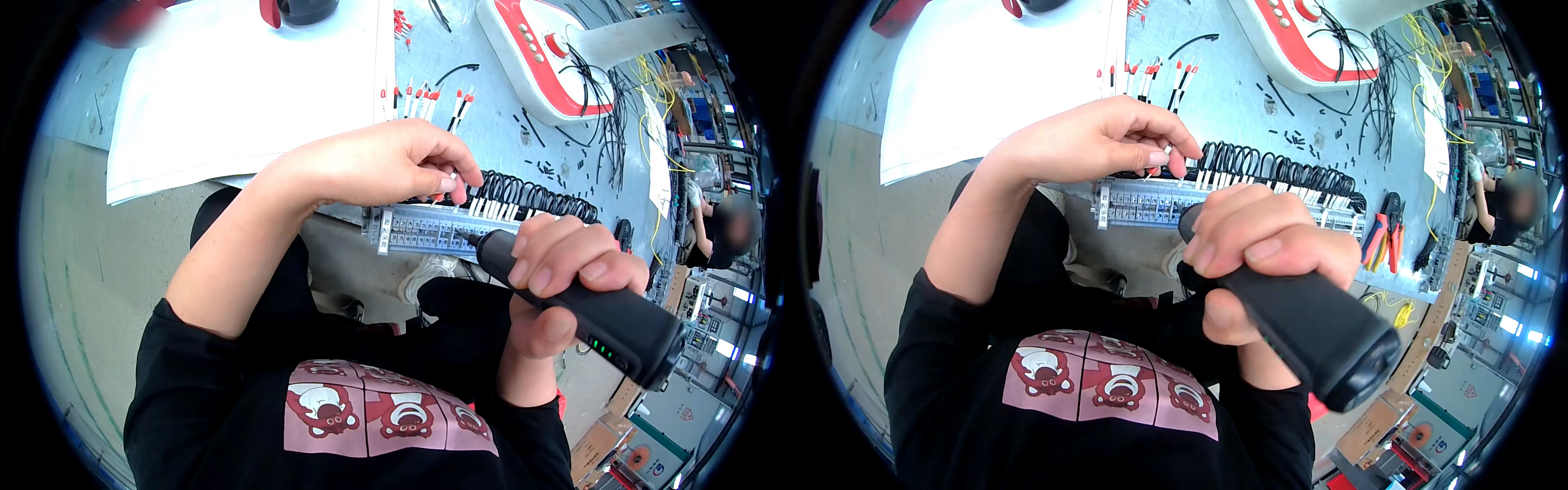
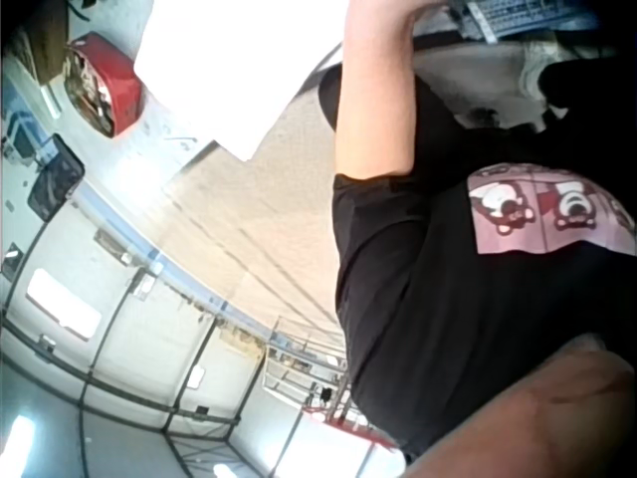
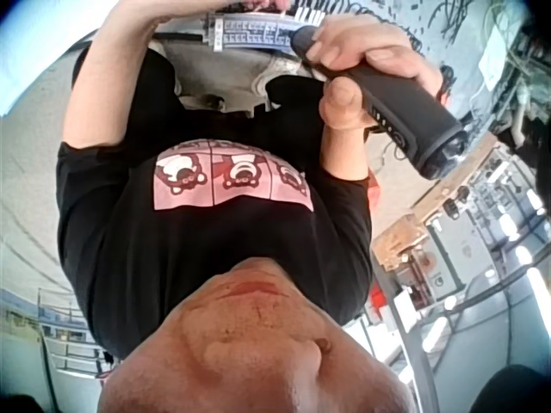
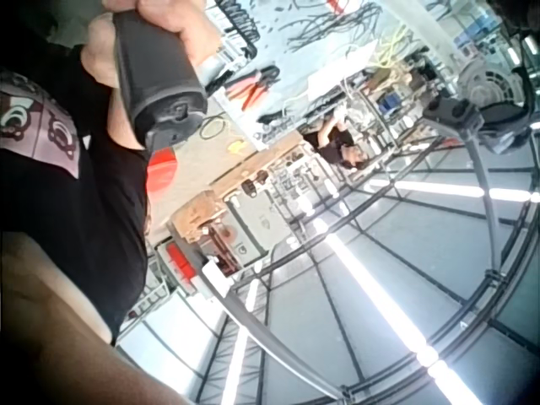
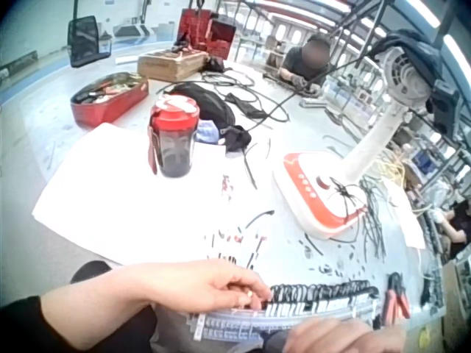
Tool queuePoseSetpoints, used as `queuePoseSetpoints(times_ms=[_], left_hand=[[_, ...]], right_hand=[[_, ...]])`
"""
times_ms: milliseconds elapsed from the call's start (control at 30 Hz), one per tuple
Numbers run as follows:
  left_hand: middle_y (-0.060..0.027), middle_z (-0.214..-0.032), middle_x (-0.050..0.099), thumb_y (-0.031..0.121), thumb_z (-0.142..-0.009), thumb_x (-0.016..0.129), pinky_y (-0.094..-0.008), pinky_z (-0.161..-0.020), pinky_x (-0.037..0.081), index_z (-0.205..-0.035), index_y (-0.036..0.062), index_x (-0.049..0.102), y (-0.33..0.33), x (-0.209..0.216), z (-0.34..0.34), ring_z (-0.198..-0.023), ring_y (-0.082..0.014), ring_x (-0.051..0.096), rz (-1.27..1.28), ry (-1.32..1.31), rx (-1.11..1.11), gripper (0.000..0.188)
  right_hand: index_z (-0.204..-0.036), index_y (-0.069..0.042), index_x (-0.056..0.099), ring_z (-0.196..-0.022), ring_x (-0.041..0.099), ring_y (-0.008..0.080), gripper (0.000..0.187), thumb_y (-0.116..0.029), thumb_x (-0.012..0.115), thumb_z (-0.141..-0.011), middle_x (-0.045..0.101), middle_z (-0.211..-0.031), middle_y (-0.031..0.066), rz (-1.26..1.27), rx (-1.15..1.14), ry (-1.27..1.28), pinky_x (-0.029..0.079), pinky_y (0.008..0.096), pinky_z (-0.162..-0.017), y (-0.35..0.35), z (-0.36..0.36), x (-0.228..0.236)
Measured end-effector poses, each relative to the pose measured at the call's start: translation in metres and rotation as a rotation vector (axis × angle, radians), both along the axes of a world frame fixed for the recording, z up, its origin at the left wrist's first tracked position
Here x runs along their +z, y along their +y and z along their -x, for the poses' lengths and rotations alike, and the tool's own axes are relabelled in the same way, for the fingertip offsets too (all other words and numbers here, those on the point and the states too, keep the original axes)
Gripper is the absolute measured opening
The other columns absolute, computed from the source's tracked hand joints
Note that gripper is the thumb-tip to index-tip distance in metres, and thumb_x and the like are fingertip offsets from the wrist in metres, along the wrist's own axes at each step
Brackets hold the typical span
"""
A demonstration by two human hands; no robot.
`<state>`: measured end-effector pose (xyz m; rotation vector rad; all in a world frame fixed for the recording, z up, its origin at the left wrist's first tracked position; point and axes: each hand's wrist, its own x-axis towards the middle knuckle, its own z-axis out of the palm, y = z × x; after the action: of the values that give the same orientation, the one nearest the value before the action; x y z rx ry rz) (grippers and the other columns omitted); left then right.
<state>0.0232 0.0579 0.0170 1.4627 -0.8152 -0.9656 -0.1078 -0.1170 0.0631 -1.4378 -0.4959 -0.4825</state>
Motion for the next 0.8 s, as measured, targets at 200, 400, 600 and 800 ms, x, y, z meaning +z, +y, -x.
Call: queuePoseSetpoints(times_ms=[200, 400, 600, 800], left_hand=[[-0.0035, -0.09, 0.067, 0.006, -0.091, 0.063, -0.0224, -0.076, 0.051, -0.113, -0.001, 0.064, -0.006, -0.007, 0.002, -0.083, -0.0076, 0.062, 0.013, 0.025, 0.11, 0.023], [-0.0042, -0.085, 0.068, 0.005, -0.092, 0.062, -0.0242, -0.074, 0.052, -0.105, -0.0029, 0.066, -0.01, -0.007, 0.012, -0.078, -0.0088, 0.063, -0.014, -0.096, 0.215, 0.016], [-0.0052, -0.086, 0.068, 0.005, -0.096, 0.055, -0.0254, -0.073, 0.053, -0.106, -0.0043, 0.067, -0.005, 0.001, 0.007, -0.077, -0.0103, 0.065, -0.033, 0.02, 0.203, 0.018], [-0.004, -0.084, 0.067, 0.005, -0.094, 0.058, -0.0233, -0.069, 0.052, -0.107, -0.0042, 0.067, -0.002, 0.002, 0.004, -0.073, -0.0084, 0.063, -0.05, 0.008, 0.165, 0.019]], right_hand=[[-0.11, -0.01, 0.044, -0.074, 0.062, 0.0256, 0.046, -0.015, 0.081, -0.083, 0.063, -0.089, 0.0103, 0.006, 0.01, -0.015, 0.053, 0.0413, -0.072, -0.002, -0.001, -0.001], [-0.111, -0.009, 0.045, -0.078, 0.062, 0.0281, 0.049, -0.01, 0.082, -0.079, 0.062, -0.09, 0.0117, 0.056, 0.078, 0.022, 0.05, 0.0448, -0.074, -0.003, 0.005, 0.006], [-0.113, -0.009, 0.044, -0.079, 0.062, 0.029, 0.052, -0.004, 0.081, -0.076, 0.061, -0.095, 0.0142, 0.071, 0.164, 0.041, 0.047, 0.0473, -0.076, -0.006, 0.007, 0.009], [-0.114, -0.01, 0.043, -0.08, 0.062, 0.0295, 0.052, -0.003, 0.08, -0.078, 0.061, -0.096, 0.0147, 0.09, 0.181, 0.074, 0.047, 0.0481, -0.077, -0.008, 0.008, 0.012]])
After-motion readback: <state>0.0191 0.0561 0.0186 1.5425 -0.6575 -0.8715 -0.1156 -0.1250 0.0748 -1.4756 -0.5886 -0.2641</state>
